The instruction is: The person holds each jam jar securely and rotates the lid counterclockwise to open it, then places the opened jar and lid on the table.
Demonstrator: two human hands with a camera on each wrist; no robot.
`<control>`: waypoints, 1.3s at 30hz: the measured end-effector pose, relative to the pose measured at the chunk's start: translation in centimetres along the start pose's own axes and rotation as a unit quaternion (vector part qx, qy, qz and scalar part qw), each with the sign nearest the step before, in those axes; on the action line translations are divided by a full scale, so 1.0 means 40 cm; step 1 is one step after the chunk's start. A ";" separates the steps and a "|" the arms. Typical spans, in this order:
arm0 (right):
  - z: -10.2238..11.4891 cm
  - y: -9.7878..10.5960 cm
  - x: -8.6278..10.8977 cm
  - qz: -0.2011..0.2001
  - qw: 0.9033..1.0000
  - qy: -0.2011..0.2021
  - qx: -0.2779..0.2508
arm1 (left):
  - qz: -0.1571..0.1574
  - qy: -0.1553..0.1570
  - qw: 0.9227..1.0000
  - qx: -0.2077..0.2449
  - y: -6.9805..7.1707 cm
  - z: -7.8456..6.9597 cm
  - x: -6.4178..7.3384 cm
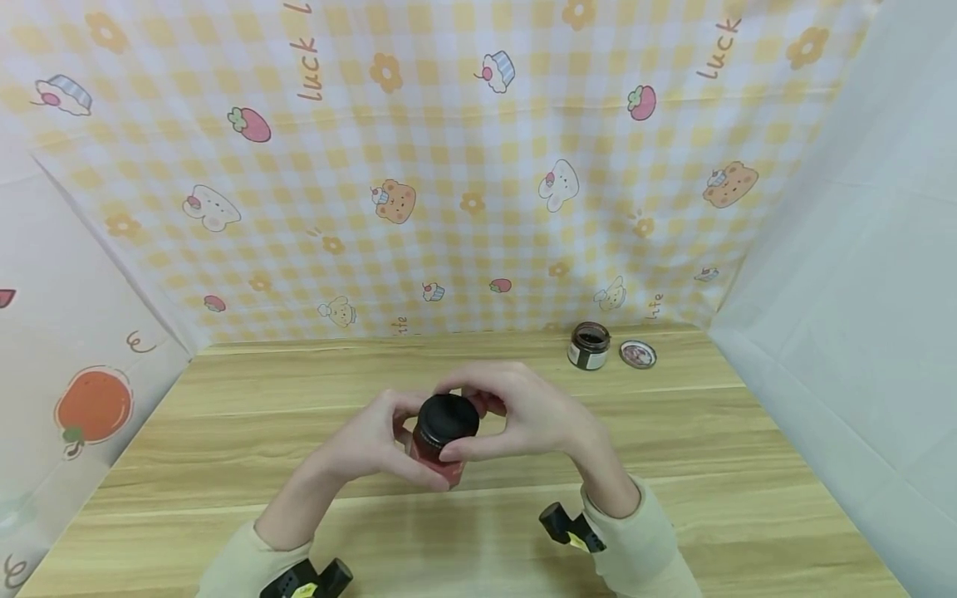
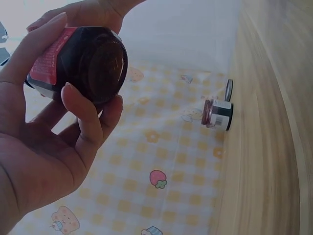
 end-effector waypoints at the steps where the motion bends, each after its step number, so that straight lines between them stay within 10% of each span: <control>1: 0.002 -0.001 0.000 0.000 1.000 0.003 -0.002 | 0.008 0.004 1.000 0.008 -0.002 0.003 0.001; 19: 0.044 -0.008 -0.004 0.013 0.990 0.105 -0.089 | 0.121 -0.052 0.991 0.033 -0.040 -0.005 0.000; 39: 0.004 0.011 0.004 -0.036 0.994 0.044 -0.088 | 0.082 -0.071 0.994 0.013 -0.018 -0.017 0.002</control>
Point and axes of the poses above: each hand's wrist, its own x-axis away from the middle knuckle, its own y-axis out of the back of the hand, z = x × y, the point moved 8 cm from there along -x, towards the middle knuckle
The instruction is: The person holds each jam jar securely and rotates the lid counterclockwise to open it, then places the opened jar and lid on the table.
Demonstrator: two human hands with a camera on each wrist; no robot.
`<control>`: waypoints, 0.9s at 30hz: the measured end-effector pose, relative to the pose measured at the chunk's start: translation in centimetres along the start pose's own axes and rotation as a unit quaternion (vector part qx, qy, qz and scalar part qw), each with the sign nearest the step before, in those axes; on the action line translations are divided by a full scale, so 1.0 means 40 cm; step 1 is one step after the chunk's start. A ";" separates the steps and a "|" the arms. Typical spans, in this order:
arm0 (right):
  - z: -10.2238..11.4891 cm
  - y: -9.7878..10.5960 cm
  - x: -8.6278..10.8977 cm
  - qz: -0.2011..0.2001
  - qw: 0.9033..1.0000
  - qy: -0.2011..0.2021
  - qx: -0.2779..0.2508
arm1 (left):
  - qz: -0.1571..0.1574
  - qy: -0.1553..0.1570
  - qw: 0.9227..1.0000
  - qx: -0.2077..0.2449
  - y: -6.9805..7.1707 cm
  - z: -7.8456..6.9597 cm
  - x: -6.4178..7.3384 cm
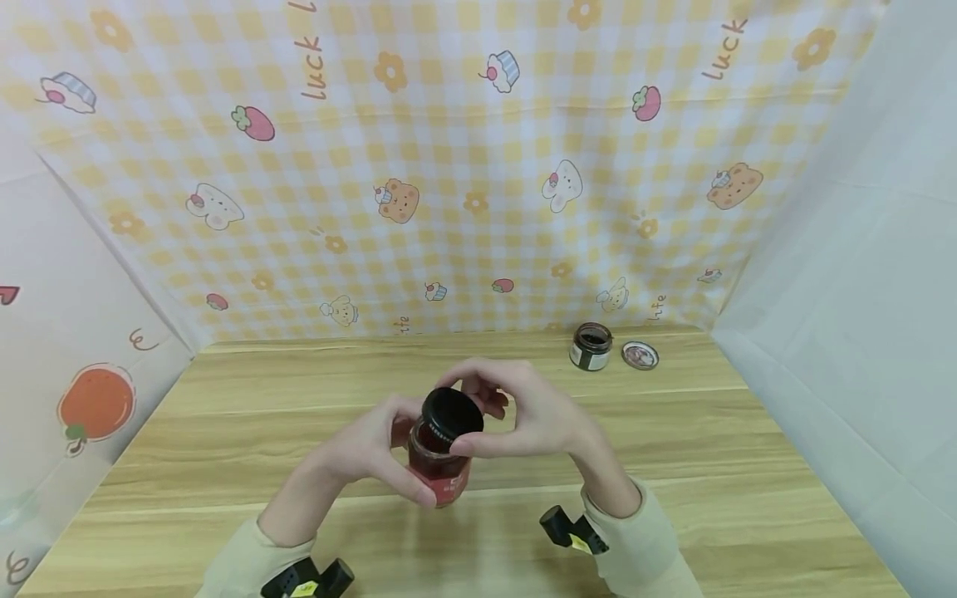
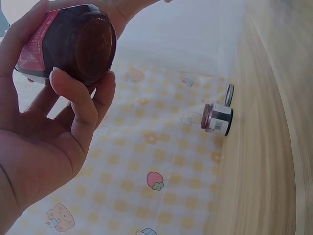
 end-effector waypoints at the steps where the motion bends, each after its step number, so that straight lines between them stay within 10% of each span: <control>1: -0.003 0.003 0.001 -0.002 1.000 -0.007 -0.003 | -0.002 0.000 1.000 0.000 0.000 -0.001 0.000; 12: -0.033 0.036 0.013 -0.032 0.998 -0.053 -0.003 | -0.065 0.040 0.997 0.007 0.016 0.003 0.004; 27: -0.084 0.067 0.028 -0.065 0.996 -0.064 -0.023 | -0.167 0.085 0.978 -0.095 0.052 0.018 0.002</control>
Point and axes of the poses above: each hand's wrist, its own x-axis away from the middle knuckle, its own y-axis out of the back of the hand, z = x × y, the point moved 8 cm from there along -x, towards the middle knuckle
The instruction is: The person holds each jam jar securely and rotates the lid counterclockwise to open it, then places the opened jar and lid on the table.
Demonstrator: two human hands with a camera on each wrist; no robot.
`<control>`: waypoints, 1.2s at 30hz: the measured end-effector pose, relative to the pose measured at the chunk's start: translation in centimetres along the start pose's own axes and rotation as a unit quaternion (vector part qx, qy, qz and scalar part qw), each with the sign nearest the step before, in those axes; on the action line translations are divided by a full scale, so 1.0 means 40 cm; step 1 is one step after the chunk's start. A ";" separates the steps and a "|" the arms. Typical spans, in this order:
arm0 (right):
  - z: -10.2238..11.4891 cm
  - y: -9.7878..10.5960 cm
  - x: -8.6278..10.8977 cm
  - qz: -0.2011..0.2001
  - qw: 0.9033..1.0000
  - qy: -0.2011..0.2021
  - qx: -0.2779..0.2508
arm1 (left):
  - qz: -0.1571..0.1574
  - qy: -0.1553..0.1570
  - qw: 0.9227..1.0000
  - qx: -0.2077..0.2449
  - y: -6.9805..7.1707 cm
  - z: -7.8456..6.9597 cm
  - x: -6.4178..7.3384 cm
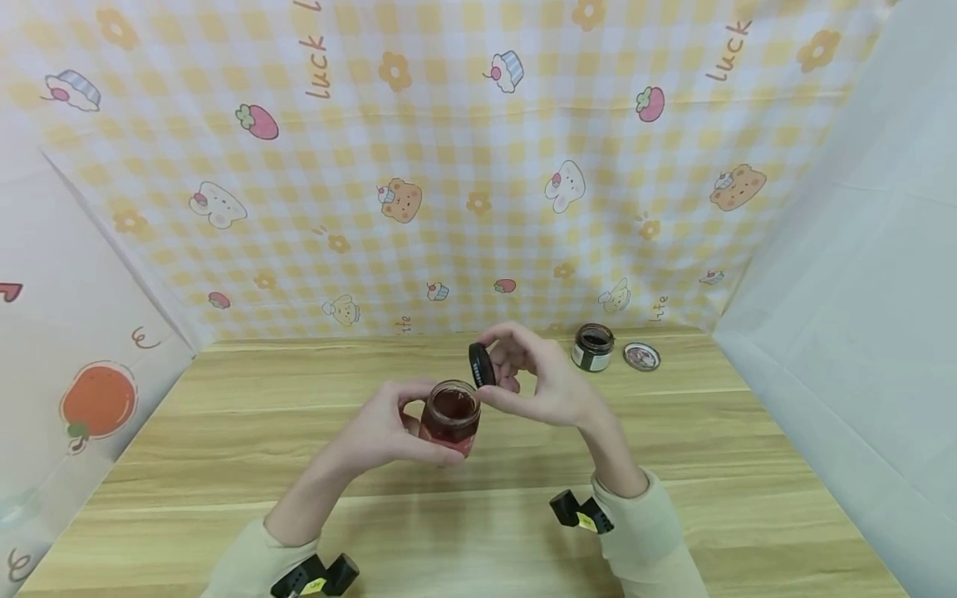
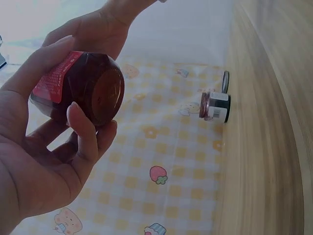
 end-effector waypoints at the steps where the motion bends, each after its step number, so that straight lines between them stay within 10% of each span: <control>1: -0.004 0.003 0.001 -0.005 1.000 0.000 0.001 | -0.005 0.000 1.000 -0.006 0.001 0.001 -0.002; 22: -0.086 0.068 0.031 -0.084 0.995 -0.044 0.042 | -0.080 -0.018 0.993 -0.086 0.015 0.017 -0.050; 36: -0.152 0.094 0.048 -0.091 0.992 -0.079 -0.042 | -0.154 -0.012 0.982 -0.110 0.023 0.010 -0.074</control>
Point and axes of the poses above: each hand's wrist, its own x-axis away from the middle knuckle, its own y-axis out of the back of the hand, z = x × y, the point moved 8 cm from there along -x, towards the middle knuckle
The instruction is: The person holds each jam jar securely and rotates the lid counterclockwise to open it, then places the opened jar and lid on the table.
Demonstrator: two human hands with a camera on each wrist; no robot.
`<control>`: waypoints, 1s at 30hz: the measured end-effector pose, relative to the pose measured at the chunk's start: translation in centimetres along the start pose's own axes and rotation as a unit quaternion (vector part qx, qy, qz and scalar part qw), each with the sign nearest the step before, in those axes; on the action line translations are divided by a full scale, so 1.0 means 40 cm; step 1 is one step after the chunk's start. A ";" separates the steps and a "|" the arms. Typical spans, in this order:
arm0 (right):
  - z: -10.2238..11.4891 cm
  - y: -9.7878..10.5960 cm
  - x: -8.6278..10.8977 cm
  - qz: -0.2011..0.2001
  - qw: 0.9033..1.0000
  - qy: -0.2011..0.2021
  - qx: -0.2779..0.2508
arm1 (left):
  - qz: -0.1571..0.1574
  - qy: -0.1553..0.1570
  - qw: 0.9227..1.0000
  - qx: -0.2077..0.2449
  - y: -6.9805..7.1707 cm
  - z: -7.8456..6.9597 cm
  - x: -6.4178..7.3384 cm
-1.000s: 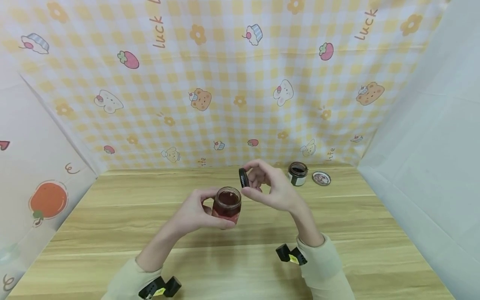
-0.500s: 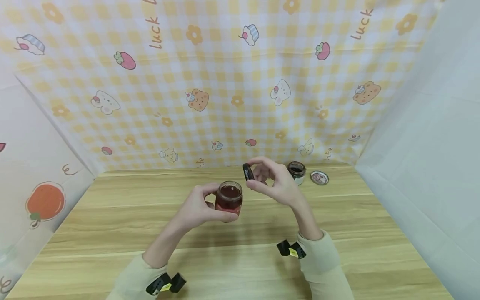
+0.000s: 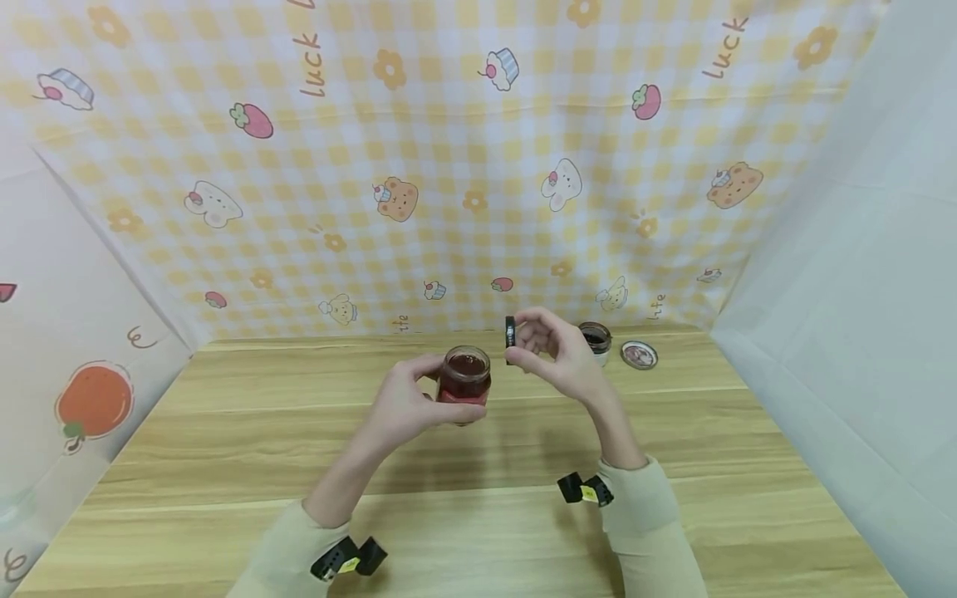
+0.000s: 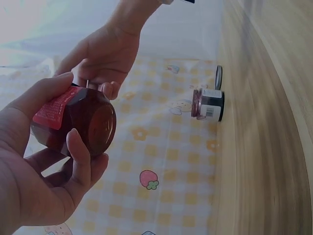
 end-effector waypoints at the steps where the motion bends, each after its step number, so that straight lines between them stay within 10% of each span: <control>1: -0.006 0.002 0.001 0.001 1.000 -0.008 -0.006 | -0.005 0.002 1.000 -0.001 -0.001 0.002 -0.003; 10: -0.067 0.026 0.012 0.000 0.996 -0.083 -0.039 | -0.036 0.022 0.999 0.005 -0.008 0.018 -0.024; 30: -0.153 0.103 0.050 -0.060 0.964 -0.219 0.136 | -0.084 0.028 0.996 0.021 -0.054 0.044 -0.085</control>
Point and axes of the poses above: each hand's wrist, its own x-axis away from the middle knuckle, its own y-axis out of the back of the hand, z = x × y, the point moved 8 cm from there along -x, towards the middle knuckle
